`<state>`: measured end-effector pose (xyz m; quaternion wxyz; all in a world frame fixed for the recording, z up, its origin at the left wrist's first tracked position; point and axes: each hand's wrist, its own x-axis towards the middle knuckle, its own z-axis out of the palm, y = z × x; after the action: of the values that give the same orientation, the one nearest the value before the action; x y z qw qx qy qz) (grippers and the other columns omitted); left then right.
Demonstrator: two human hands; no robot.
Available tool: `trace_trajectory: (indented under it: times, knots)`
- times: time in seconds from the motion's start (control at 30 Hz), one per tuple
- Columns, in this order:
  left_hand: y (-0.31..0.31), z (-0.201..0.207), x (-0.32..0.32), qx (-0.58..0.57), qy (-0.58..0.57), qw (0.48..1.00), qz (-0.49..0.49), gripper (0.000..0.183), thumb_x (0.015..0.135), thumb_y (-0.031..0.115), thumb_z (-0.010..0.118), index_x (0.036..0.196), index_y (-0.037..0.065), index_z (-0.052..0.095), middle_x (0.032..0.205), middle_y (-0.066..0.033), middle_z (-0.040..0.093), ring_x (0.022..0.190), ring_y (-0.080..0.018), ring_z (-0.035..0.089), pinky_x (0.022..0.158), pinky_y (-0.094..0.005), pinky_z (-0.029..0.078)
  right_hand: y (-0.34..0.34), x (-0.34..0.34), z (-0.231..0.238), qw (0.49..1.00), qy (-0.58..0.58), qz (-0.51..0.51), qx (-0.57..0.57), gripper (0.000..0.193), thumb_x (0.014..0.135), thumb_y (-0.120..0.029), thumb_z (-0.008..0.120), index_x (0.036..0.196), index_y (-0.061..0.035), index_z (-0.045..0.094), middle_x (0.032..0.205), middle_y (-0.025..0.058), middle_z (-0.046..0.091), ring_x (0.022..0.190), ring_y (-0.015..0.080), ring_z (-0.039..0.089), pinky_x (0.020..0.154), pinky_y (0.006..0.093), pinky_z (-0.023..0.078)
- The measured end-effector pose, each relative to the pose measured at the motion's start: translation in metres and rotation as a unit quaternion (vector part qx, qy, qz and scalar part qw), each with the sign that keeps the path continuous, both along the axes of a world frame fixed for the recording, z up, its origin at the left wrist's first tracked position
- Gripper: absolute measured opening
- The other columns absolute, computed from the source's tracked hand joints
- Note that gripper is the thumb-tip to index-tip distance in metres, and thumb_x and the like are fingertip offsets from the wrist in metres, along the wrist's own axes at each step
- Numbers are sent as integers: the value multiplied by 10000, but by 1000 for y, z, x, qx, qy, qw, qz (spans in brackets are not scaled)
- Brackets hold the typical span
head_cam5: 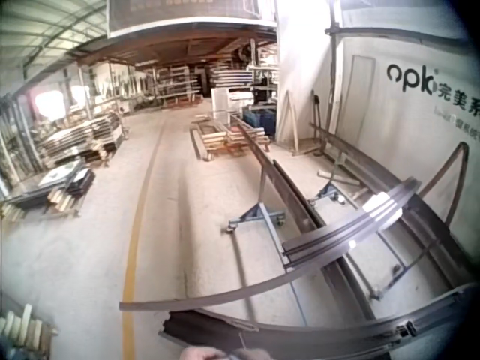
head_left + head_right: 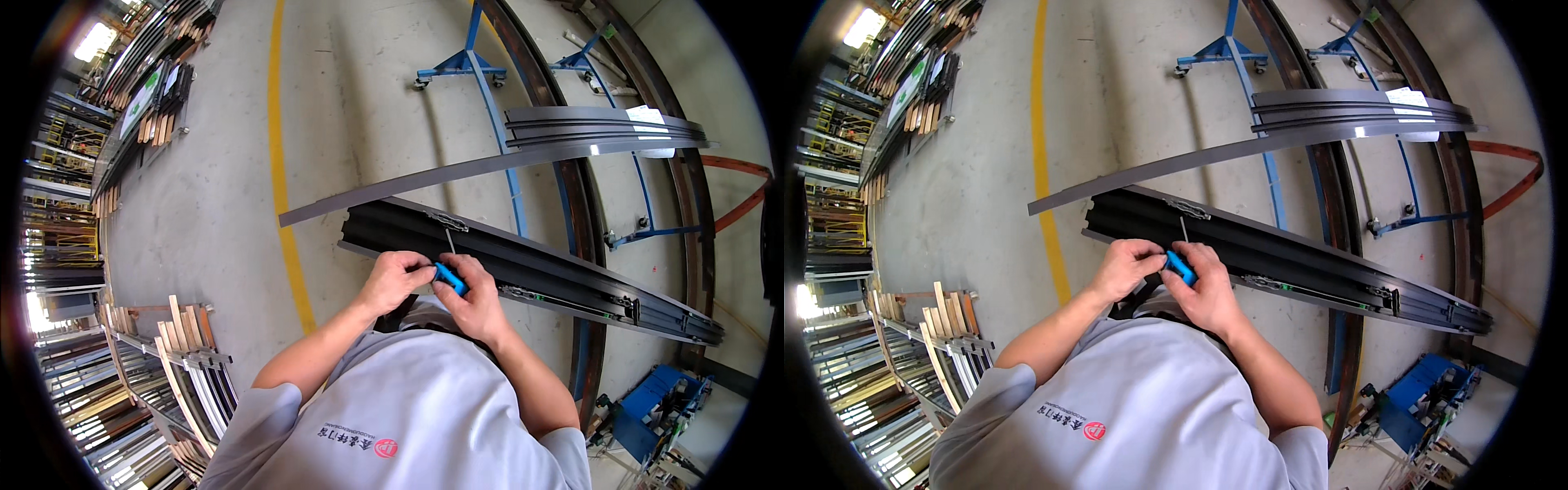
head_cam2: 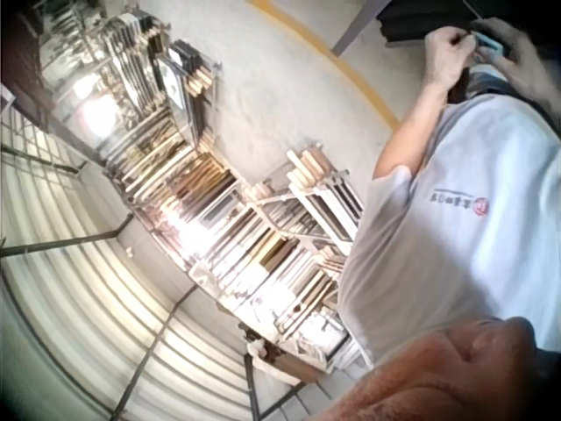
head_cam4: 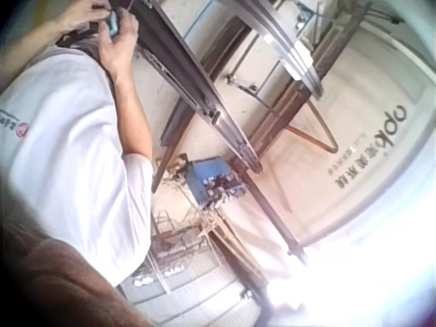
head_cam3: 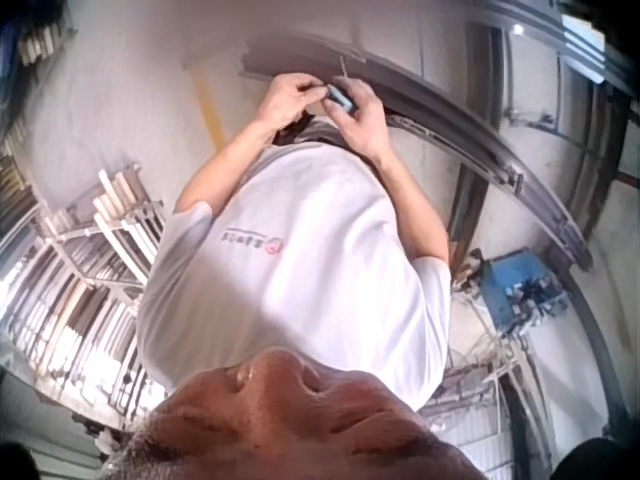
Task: The person measures a black metal frame component with a measuring tape and attaches small metal clips into the track of the frame.
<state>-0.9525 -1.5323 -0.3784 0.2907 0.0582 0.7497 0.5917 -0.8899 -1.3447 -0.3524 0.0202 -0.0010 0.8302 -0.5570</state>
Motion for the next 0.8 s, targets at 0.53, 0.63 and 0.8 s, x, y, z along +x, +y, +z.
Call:
trace_trajectory:
  times: [0.53, 0.63, 0.8]
  knots:
    - [-115, -98, -79, -292, 217, 929, 74, 207, 931, 141, 590, 952, -29, 705, 846, -289, 651, 778, -415, 656, 704, -502, 492, 48, 8, -60, 875, -13, -127, 468, 193, 833, -194, 753, 929, -37, 696, 935, 127, 667, 960, 340, 626, 798, 449, 517]
    - [-115, -112, -74, -319, 263, 909, 60, 238, 944, 162, 598, 1012, -44, 695, 941, -287, 676, 892, -477, 655, 793, -553, 511, 50, 12, -59, 868, -18, -130, 480, 183, 830, -184, 754, 925, -41, 691, 935, 120, 668, 957, 336, 631, 783, 449, 523]
    - [-114, -115, -71, -293, 283, 909, 83, 307, 963, 184, 587, 1112, -57, 705, 1036, -286, 698, 960, -474, 666, 848, -515, 533, 73, 24, -59, 860, -42, -145, 488, 174, 820, -178, 761, 876, -35, 679, 920, 132, 667, 933, 351, 635, 768, 458, 534]
